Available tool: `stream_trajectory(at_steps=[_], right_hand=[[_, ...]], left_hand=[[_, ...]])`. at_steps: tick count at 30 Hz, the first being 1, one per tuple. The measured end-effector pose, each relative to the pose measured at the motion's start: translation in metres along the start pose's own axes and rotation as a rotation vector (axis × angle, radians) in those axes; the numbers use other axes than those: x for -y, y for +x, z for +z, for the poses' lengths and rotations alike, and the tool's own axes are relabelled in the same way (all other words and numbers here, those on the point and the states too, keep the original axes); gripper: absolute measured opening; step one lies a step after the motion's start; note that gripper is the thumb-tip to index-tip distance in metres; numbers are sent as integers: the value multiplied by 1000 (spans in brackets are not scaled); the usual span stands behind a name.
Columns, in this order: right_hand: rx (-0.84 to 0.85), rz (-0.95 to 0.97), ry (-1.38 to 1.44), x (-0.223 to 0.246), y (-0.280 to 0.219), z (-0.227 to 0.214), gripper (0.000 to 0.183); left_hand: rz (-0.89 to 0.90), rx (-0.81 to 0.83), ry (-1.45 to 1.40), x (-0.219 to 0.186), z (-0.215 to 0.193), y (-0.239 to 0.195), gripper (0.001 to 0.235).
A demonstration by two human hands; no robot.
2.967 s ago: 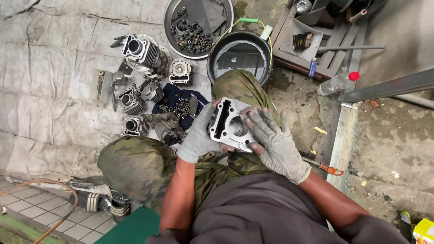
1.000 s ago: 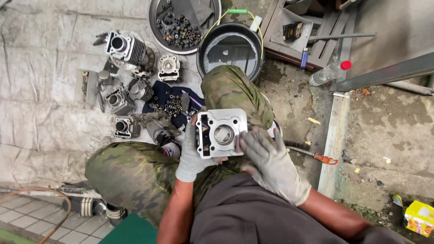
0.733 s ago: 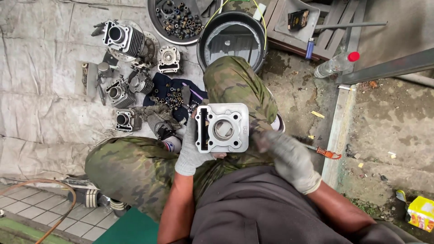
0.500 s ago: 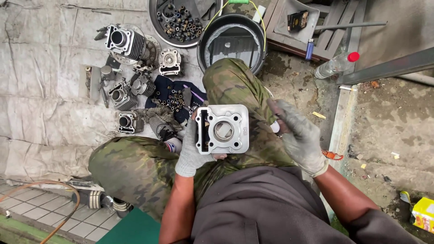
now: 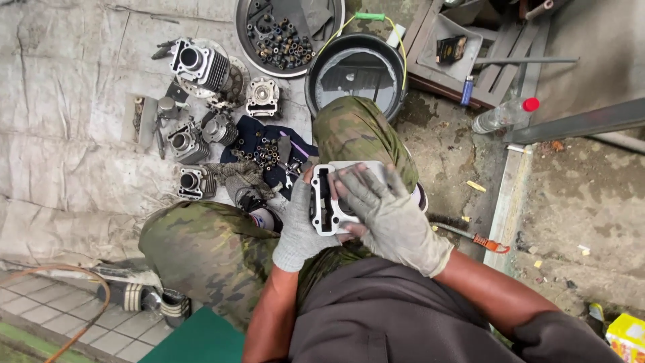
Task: Cleaning and inspecting motorcycle engine cylinder blocks using a cloth and abrasive pad
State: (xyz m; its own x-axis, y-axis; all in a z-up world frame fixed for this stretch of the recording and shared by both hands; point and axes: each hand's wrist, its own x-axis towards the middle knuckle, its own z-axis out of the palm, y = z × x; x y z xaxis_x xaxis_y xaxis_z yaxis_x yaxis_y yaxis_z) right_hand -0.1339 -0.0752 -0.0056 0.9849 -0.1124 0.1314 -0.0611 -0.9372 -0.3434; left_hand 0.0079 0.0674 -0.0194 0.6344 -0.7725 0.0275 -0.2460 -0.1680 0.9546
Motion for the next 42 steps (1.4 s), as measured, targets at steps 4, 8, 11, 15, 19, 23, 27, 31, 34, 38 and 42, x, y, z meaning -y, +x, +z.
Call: stream_trajectory(at_steps=[4, 8, 11, 15, 19, 23, 27, 31, 34, 38, 42], right_hand=[[9, 53, 17, -11, 16, -4, 70], [-48, 68, 74, -10, 16, 2, 72], [-377, 70, 530, -36, 29, 36, 47], [-382, 290, 637, -25, 19, 22, 46], [-395, 317, 603, -24, 7, 29, 49], [-473, 347, 677, -8, 4, 29, 46], [-504, 355, 768, 9, 11, 13, 43], [-546, 281, 784, 28, 35, -4, 25], [-514, 301, 832, 45, 64, -21, 15], [-518, 339, 918, 52, 120, -40, 10], [-500, 325, 895, -10, 151, 45, 15]], left_hand=[[29, 5, -55, 1, 0, -14, 140], [89, 18, -106, -5, 2, -11, 137], [117, 6, -143, -8, 2, -14, 135], [3, 54, -201, -10, -10, -12, 143], [-190, 28, -528, 18, -1, -22, 115], [-647, -161, -959, 43, 23, -26, 45], [-587, -110, -919, 16, 17, -27, 44], [-548, -238, -885, -15, 5, -29, 60], [-482, -344, -1000, -21, -11, -32, 60], [-419, -420, -1195, -38, -88, -28, 54], [-419, -446, -1327, -62, -144, -21, 46]])
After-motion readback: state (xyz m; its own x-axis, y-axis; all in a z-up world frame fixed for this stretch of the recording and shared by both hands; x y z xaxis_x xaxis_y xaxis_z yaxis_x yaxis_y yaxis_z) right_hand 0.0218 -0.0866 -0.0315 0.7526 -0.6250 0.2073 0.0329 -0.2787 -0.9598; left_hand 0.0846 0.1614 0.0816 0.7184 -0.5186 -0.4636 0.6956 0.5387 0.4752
